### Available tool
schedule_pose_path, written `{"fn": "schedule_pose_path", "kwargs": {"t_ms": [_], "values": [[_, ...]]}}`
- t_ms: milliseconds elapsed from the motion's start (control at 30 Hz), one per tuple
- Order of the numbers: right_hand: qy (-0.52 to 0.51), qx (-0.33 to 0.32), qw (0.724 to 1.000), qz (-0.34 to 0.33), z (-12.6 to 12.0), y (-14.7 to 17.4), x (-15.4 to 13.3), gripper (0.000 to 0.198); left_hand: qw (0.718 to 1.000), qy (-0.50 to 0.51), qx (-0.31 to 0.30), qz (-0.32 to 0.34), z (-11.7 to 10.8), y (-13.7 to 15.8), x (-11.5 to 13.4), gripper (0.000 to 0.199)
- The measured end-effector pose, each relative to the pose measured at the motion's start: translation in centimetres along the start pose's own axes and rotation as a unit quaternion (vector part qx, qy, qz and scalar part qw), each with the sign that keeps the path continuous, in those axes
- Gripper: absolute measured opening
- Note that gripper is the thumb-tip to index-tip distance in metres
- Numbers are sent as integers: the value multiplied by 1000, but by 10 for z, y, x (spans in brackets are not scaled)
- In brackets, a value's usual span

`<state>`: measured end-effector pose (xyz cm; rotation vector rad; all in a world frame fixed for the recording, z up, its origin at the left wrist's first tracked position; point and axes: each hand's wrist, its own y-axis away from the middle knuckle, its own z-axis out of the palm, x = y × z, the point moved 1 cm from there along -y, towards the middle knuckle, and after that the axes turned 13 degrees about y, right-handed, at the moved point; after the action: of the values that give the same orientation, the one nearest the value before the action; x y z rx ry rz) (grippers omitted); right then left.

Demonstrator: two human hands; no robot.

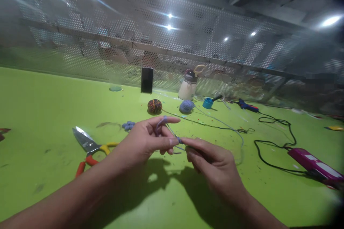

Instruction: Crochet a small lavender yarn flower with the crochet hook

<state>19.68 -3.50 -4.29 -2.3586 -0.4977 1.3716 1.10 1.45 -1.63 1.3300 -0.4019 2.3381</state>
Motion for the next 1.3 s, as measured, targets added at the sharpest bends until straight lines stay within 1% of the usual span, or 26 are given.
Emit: {"fn": "schedule_pose_path", "kwargs": {"t_ms": [67,133,200,300,433,567,700,800,867,1033,1100,1167,1233,1300], "values": [[87,-4,992,-88,-3,-1,-2,34,1000,12,-1,7,-2,0,1,39],[144,-13,980,-136,-5,-2,-3,39,1000,10,-6,15,-4,0,3,32],[173,-24,974,-148,-7,-3,-4,40,1000,-9,-11,16,-5,1,4,28],[186,-38,971,-145,-8,-1,-5,39,999,-33,-8,15,-7,2,7,23],[178,-40,974,-135,-9,1,-7,38,999,-41,-7,15,-5,3,10,25],[166,-48,978,-119,-11,0,-11,39,999,-49,-5,20,-5,3,12,23],[124,-55,985,-103,-12,-1,-15,42,999,-53,3,12,-5,4,11,20],[79,-56,994,-54,-10,0,-13,38,999,-34,0,20,-4,3,9,13],[39,-60,997,-7,-9,1,-9,34,1000,-12,-4,21,-2,2,6,14],[-78,-64,992,76,-6,5,4,28,1000,-2,7,-10,-1,-1,0,15],[-100,-61,988,98,-6,6,6,28,999,0,24,-24,-1,-2,-1,19],[-106,-57,986,112,-6,6,6,28,999,-7,38,-32,0,-2,-1,28],[-107,-51,985,123,-6,4,6,28,998,-22,45,-30,0,-3,-1,40],[-108,-47,984,130,-5,2,6,28,997,-41,51,-27,-1,-3,-1,43]]}}
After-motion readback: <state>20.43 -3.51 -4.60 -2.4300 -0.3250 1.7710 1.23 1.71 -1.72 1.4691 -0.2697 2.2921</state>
